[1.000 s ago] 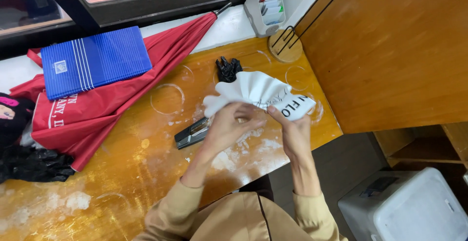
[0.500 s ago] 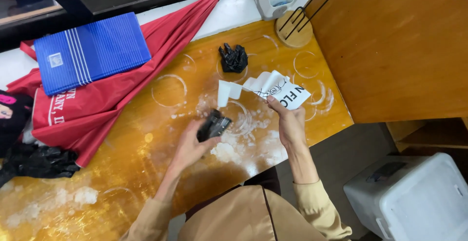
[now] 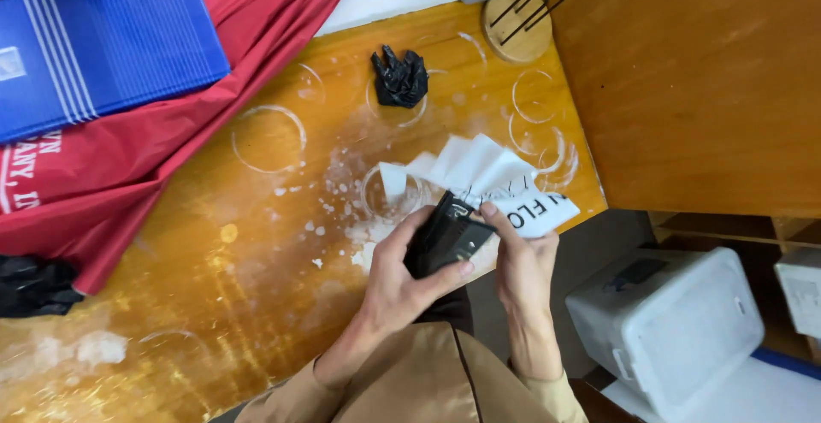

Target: Folding a printed paper strip into a pleated fan shape and stapling it to create a decoration for a cake.

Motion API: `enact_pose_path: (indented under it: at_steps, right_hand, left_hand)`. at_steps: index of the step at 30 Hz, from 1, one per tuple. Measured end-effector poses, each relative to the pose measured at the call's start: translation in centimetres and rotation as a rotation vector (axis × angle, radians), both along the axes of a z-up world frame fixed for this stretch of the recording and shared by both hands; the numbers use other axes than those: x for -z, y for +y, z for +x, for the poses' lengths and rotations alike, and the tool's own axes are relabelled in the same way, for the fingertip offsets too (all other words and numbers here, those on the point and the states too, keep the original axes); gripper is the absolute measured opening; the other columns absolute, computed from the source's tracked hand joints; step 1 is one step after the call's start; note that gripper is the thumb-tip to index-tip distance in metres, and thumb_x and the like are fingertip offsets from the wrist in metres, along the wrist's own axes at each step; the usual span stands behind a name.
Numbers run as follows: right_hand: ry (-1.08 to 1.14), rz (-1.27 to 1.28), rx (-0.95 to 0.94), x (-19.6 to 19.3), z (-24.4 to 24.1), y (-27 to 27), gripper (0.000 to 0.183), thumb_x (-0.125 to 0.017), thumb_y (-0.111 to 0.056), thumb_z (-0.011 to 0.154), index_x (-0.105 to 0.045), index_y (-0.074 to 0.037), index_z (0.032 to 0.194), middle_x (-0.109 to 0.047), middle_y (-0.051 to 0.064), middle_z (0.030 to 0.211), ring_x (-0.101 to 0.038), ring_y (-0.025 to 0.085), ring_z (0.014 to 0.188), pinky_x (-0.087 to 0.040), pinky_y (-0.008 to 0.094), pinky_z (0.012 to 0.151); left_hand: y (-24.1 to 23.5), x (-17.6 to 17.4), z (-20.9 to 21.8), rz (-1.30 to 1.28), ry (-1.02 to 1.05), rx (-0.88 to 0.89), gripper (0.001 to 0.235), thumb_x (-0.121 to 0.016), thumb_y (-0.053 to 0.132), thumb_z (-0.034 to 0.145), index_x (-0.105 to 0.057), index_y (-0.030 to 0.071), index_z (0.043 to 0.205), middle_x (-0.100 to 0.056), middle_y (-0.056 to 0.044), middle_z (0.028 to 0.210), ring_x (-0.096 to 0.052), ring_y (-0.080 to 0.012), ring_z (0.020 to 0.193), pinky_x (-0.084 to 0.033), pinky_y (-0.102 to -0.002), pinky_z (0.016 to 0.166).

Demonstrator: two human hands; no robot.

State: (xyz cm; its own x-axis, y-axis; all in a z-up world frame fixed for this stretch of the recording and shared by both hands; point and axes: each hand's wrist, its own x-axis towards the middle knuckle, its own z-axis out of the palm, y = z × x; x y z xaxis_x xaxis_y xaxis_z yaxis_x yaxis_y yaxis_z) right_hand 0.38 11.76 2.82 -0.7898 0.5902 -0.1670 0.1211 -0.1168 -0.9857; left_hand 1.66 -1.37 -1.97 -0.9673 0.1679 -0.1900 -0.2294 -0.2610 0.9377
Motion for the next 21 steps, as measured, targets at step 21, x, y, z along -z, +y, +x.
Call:
enact_pose_path:
  at_steps: [21]
  right_hand:
    - [0.089,0.05,-0.121,5.2,13.5,5.5,0.026,-0.075,-0.002,0.081,-0.062,0.002,0.103,-0.07,0.011,0.097,-0.066,0.023,0.095,-0.056,0.036,0.087]
  left_hand:
    - [-2.3,-7.7,0.6,-0.159,0.475,-0.05,0.061,-0.085,0.031,0.078,-0.064,-0.001,0.125,-0.076,-0.015,0.112,-0.076,-0.0242,0.099,-0.06,-0.032,0.089]
